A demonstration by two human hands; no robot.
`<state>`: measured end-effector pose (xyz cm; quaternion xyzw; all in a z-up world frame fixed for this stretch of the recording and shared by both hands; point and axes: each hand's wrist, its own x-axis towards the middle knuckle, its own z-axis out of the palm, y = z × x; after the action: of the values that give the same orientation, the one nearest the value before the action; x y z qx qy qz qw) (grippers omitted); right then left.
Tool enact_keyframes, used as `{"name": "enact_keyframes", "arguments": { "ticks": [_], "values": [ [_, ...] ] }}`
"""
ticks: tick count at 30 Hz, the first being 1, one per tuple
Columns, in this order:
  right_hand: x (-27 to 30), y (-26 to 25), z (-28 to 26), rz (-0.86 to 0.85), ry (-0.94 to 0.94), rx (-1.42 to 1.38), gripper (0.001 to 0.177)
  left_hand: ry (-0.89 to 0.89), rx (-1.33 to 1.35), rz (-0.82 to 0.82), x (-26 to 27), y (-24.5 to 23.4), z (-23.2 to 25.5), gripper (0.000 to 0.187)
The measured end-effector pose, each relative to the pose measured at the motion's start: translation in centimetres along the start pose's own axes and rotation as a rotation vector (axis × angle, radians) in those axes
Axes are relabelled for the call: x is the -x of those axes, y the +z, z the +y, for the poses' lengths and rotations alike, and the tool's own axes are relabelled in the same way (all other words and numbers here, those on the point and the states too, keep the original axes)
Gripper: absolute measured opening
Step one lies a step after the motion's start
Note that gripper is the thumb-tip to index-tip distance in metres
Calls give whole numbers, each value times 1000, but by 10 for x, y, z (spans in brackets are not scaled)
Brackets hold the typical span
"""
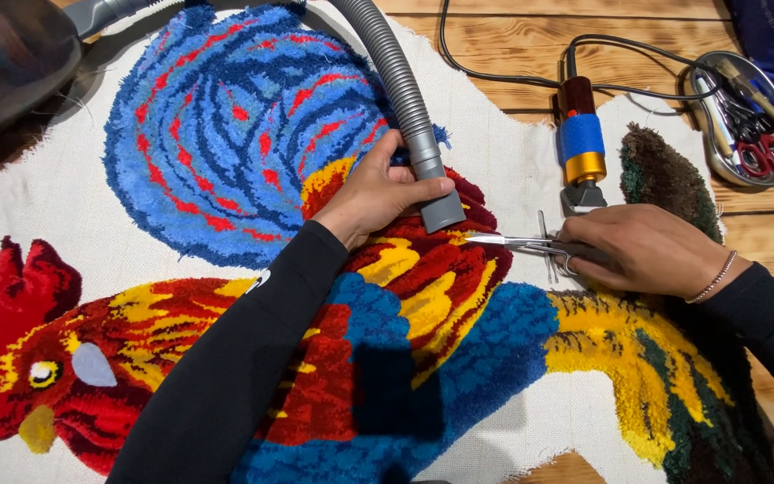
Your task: The person trims and details a handmade rug with a rooster design using scissors and a vacuum hose.
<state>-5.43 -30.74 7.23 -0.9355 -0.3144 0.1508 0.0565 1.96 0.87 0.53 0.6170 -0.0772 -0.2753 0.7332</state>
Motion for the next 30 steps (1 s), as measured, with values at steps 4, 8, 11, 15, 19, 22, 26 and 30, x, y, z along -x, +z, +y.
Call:
{"name": "enact_keyframes", "arguments": {
  "ticks": [4,8,11,15,19,22,26,30],
  "values": [
    [0,1,0,-53,52,18,29,-4,-19,7,0,0,1,71],
    [1,-1,-1,-31,55,-17,29,0,3,0,0,-1,0,72],
    [1,-2,0,-10,27,-28,31,-1,16,-1,0,-2,-1,72],
    [-1,-4,-3,0,-10,-12,32,6,13,0,-1,-3,-4,71],
    [-2,-2,-3,-31,30,7,30,-18,-15,16,2,-1,2,75],
    [-1,2,2,-32,21,24,29,3,18,3,-1,-2,-3,73],
    [-2,-2,1,-28,28,-12,31,11,45,-4,-1,-3,-4,73],
    [-2,0,2,-25,3,-5,33,-3,11,8,0,-3,-2,74]
  ]
}}
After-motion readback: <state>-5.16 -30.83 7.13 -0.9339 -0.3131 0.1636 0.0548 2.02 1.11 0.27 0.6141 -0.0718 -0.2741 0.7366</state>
